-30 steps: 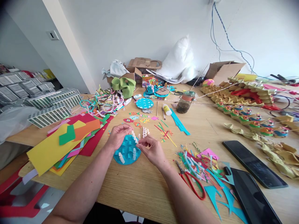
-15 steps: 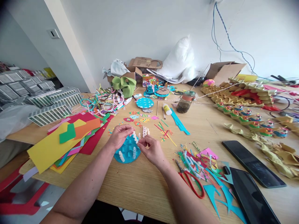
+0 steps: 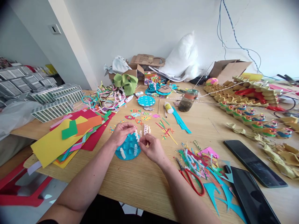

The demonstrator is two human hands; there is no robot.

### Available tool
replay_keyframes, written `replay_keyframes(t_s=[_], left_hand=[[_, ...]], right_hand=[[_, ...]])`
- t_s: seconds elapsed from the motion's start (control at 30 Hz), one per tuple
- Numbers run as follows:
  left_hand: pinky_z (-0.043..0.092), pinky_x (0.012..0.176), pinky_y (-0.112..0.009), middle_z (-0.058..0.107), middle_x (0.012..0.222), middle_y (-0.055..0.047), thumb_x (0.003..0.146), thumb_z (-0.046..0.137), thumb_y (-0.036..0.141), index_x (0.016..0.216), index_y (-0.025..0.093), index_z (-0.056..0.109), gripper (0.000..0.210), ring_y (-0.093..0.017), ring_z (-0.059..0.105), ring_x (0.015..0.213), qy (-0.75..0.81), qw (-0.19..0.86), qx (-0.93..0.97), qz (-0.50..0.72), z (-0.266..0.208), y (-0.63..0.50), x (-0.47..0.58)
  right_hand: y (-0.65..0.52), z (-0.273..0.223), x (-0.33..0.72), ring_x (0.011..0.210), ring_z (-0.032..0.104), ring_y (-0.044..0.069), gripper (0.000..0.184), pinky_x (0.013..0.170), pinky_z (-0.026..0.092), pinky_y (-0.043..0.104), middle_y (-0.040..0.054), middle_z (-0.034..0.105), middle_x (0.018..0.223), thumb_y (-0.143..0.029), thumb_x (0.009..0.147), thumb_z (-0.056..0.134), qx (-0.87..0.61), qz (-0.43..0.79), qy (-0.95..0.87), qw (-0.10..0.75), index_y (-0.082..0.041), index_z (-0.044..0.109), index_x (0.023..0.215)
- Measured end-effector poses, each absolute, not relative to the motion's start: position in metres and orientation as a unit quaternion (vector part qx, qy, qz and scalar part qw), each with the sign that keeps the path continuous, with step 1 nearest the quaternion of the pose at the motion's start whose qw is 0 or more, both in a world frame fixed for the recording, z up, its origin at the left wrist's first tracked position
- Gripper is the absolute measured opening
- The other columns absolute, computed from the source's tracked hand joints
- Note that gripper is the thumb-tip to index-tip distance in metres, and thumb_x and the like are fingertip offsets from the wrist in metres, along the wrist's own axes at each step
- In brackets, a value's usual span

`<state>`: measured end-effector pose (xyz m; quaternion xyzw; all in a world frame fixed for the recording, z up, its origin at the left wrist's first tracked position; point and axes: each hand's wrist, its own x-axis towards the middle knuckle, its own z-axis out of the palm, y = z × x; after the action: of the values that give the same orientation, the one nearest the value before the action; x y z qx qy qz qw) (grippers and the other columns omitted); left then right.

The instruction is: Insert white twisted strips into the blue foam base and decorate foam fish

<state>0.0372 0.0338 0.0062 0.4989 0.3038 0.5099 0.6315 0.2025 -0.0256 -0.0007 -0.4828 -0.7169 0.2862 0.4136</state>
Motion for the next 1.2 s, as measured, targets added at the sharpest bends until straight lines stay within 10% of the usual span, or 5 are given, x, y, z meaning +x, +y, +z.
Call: replay_keyframes(t_s=[1.2], left_hand=[[0.037,0.06,-0.022,0.058,0.064,0.002,0.07,0.072,0.029,0.071,0.015,0.068,0.015,-0.008,0.048,0.06,0.302,0.586,0.561,0.501,0.0068,0.0365,0.0332]], right_hand=[[-0.0217,-0.0083,0.204,0.064,0.054,0.014,0.022,0.059,0.041,0.025,0.0038,0.067,0.071,-0.036,0.076,0.061,-0.474,0.411,-0.671,0.394,-0.016,0.07,0.075]])
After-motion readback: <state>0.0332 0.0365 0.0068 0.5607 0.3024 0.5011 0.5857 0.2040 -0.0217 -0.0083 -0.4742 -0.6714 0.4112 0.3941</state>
